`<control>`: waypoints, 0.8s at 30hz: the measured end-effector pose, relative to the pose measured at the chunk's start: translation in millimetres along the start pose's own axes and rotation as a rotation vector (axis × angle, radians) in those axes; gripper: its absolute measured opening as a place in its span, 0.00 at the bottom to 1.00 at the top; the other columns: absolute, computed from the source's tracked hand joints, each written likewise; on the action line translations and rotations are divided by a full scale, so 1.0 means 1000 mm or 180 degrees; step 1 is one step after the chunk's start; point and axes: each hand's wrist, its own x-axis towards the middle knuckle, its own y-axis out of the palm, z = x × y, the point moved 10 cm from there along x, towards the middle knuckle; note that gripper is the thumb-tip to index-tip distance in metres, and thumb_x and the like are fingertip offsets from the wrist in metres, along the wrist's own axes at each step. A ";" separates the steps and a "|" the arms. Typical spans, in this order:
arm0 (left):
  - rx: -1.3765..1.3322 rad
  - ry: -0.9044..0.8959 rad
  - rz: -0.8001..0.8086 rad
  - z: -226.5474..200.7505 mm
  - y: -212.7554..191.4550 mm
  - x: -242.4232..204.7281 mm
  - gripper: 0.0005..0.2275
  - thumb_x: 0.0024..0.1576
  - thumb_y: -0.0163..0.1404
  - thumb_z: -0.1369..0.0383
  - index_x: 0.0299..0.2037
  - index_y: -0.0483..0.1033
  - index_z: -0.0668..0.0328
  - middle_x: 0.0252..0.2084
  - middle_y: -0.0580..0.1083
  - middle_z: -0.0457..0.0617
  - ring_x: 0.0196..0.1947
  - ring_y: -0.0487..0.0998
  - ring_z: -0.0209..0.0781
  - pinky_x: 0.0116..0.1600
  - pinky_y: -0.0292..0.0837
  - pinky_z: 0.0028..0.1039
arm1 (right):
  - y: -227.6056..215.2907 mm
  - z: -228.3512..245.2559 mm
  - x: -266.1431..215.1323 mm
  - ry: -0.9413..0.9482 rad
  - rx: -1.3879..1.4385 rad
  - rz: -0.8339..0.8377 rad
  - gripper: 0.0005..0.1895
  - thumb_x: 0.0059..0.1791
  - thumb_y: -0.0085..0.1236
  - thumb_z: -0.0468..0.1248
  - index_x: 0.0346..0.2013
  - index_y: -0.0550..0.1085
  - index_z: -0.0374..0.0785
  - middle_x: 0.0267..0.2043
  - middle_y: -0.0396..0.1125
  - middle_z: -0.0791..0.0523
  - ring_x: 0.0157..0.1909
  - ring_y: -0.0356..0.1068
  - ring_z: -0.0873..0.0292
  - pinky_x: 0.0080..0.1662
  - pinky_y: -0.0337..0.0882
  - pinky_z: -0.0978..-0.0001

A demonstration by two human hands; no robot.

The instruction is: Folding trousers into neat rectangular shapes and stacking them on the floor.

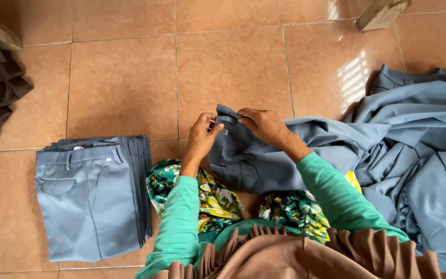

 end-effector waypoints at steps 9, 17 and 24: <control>0.1195 0.0318 0.1245 -0.013 0.032 -0.003 0.30 0.53 0.63 0.66 0.67 0.67 0.49 0.53 0.73 0.68 0.57 0.75 0.69 0.58 0.71 0.53 | 0.035 0.006 -0.007 0.0053 0.0325 0.0432 0.10 0.55 0.55 0.44 0.50 0.76 0.50 0.34 0.77 0.55 0.36 0.78 0.47 0.35 0.76 0.55; 0.1974 0.0312 0.0788 0.038 0.010 0.035 0.11 0.58 0.57 0.54 0.46 0.80 0.41 0.43 0.70 0.53 0.49 0.79 0.58 0.52 0.77 0.43 | 0.007 -0.045 -0.058 0.0117 -0.0498 0.1204 0.19 0.47 0.60 0.58 0.49 0.74 0.60 0.53 0.70 0.57 0.55 0.72 0.50 0.52 0.73 0.52; 0.2417 0.0485 0.0893 -0.006 0.024 0.014 0.16 0.62 0.48 0.48 0.47 0.79 0.47 0.53 0.72 0.53 0.69 0.62 0.55 0.74 0.43 0.57 | 0.030 -0.181 -0.109 0.0616 -0.1164 0.1310 0.14 0.46 0.61 0.54 0.40 0.77 0.54 0.52 0.71 0.63 0.55 0.73 0.56 0.50 0.75 0.57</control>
